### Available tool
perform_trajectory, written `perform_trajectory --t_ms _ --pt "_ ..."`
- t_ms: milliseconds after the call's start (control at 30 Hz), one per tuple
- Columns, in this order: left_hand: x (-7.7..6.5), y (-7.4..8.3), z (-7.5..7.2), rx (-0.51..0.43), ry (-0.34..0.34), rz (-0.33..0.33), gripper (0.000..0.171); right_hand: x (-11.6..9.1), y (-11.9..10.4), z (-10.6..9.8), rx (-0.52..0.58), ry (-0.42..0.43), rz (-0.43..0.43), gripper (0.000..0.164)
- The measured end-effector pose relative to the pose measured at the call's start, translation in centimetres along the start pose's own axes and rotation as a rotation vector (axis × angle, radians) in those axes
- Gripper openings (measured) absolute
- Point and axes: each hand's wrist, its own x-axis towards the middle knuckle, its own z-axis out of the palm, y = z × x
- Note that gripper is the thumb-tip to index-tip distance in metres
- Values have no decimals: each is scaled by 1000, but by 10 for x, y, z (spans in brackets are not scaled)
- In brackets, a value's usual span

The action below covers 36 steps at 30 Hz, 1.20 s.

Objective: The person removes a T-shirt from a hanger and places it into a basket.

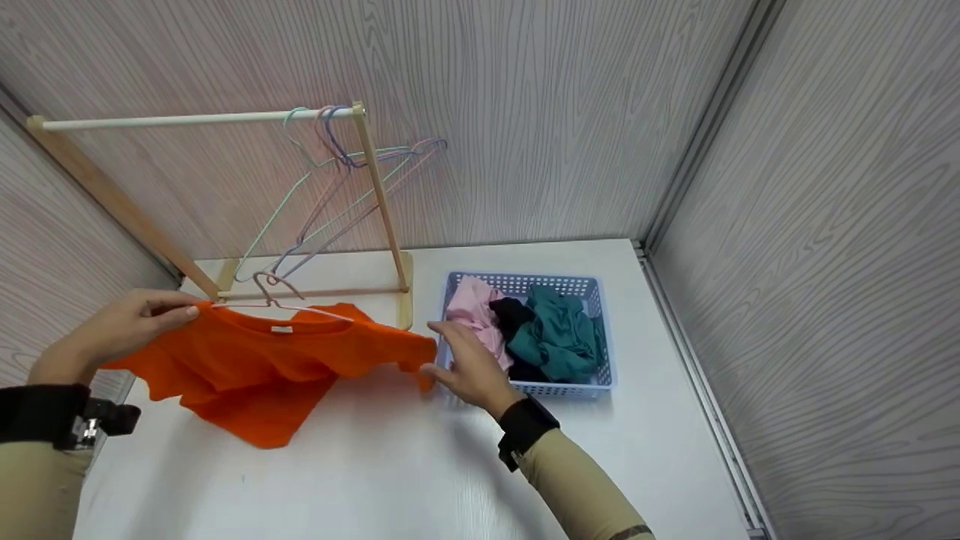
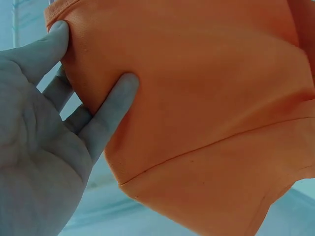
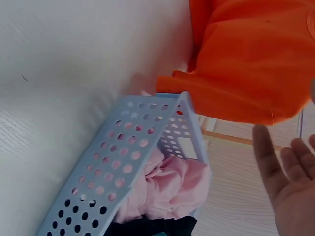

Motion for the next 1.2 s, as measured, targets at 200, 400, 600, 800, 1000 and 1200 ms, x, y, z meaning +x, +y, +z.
perform_trajectory --t_ms 200,400,600,800,1000,1200 --pt "18 29 14 -72 6 123 33 -1 -30 -7 -83 212 -127 54" --pt "31 47 28 -132 -37 133 30 -3 -44 -13 -209 397 -179 33" --pt "39 57 39 -91 -57 146 26 0 -39 -19 -254 503 -145 21" --pt "45 84 56 32 -24 196 30 1 -35 -18 -250 532 -109 20" --pt "52 118 76 147 38 310 27 2 -36 -16 -239 549 -139 18" --pt "58 119 85 157 30 363 15 0 -32 -18 -217 499 -112 17"
